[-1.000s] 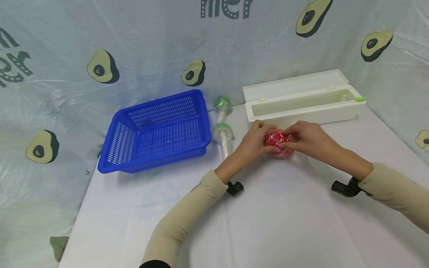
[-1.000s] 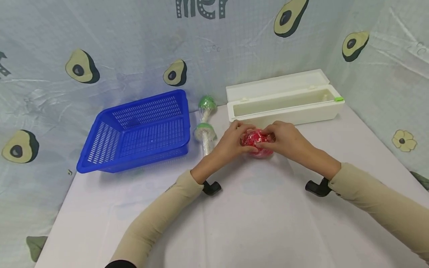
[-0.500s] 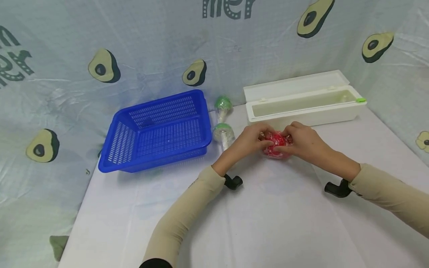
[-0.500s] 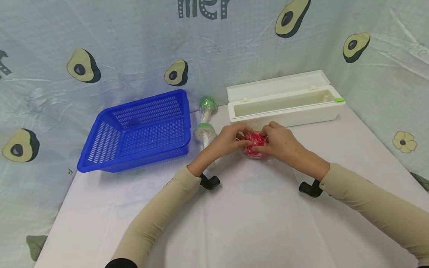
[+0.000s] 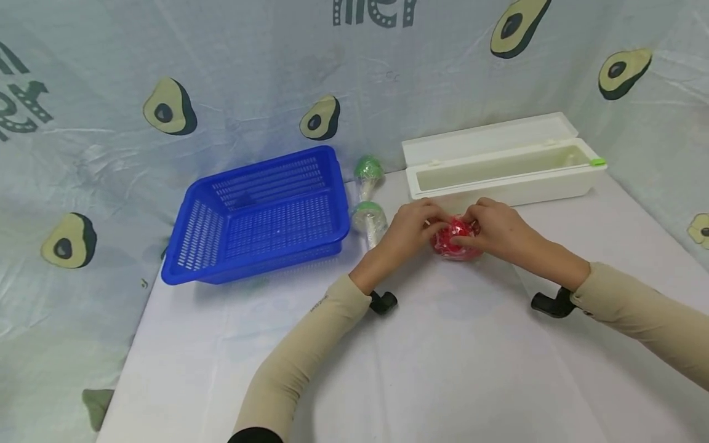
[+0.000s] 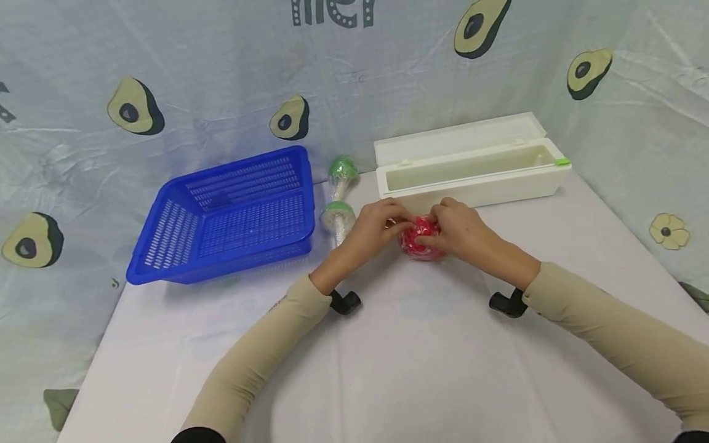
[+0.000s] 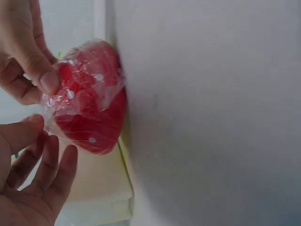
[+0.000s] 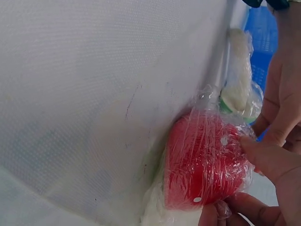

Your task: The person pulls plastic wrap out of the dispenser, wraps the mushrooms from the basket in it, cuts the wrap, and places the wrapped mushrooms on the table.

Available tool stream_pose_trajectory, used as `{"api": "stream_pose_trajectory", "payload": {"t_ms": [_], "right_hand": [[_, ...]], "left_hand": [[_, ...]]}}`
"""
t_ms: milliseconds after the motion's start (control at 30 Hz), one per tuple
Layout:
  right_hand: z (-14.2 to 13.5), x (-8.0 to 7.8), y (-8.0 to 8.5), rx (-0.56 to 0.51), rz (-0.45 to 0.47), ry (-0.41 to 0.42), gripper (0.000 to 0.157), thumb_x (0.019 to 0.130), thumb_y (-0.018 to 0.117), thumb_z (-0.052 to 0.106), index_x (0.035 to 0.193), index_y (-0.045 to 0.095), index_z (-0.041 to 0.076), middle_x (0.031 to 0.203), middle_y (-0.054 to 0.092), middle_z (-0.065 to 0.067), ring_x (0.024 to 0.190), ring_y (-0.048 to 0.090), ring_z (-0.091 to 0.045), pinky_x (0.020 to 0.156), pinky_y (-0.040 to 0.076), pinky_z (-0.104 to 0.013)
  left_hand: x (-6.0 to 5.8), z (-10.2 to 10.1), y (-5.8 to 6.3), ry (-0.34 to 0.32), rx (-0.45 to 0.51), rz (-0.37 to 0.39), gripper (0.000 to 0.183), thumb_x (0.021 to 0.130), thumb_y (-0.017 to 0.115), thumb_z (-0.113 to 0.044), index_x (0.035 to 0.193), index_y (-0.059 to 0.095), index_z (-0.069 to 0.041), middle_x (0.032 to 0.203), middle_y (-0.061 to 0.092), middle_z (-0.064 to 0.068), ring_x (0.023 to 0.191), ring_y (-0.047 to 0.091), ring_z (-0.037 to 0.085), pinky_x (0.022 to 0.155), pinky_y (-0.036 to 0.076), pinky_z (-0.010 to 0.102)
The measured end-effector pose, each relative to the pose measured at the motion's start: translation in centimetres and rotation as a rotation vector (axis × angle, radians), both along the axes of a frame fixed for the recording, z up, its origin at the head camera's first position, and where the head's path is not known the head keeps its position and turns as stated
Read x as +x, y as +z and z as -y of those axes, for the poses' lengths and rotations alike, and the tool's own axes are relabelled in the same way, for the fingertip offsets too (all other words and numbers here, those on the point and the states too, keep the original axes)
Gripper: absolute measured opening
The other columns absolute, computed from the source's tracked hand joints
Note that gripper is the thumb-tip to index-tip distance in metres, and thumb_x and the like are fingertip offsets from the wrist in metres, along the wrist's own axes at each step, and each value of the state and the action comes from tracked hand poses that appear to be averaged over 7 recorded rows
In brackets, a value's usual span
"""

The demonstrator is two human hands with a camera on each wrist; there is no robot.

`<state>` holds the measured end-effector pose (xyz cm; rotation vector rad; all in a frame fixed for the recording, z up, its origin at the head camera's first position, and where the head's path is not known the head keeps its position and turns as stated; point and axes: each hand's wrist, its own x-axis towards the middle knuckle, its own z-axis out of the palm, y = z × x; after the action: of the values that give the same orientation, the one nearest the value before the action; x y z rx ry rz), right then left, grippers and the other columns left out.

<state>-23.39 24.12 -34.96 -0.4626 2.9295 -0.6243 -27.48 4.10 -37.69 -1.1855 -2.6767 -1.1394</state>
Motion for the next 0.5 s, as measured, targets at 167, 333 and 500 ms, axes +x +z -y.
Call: {"api": "stream_pose_trajectory", "payload": {"t_ms": [167,333,500], "right_hand": [[0.36,-0.16,0.00,0.011,0.026,-0.007,0.040,0.083,0.083,0.028,0.097,0.069,-0.007,0.094,0.062,-0.017,0.082,0.058,-0.026,0.066,0.054,-0.039],[0.51,-0.28,-0.05,0.022,0.000,-0.001,0.033,0.083,0.080,0.023,0.094,0.069,-0.007,0.090,0.061,-0.016,0.078,0.057,-0.026,0.063,0.053,-0.038],[0.43,-0.40,-0.31,0.024,-0.020,0.014,0.034,0.084,0.079,0.023,0.094,0.069,-0.007,0.090,0.061,-0.016,0.077,0.055,-0.025,0.061,0.050,-0.036]], "left_hand": [[0.02,0.48,0.43,-0.021,-0.051,-0.053,0.008,0.099,0.066,-0.005,0.106,0.070,-0.004,0.109,0.068,0.008,0.102,0.065,0.018,0.090,0.049,0.019],[0.15,0.82,0.05,-0.141,-0.098,-0.123,0.008,0.100,0.063,-0.001,0.104,0.069,-0.003,0.107,0.065,0.008,0.099,0.063,0.018,0.089,0.047,0.016],[0.18,0.83,-0.40,-0.198,-0.101,-0.149,0.006,0.096,0.068,-0.002,0.098,0.073,-0.003,0.106,0.065,0.009,0.100,0.062,0.019,0.091,0.046,0.018]]}}
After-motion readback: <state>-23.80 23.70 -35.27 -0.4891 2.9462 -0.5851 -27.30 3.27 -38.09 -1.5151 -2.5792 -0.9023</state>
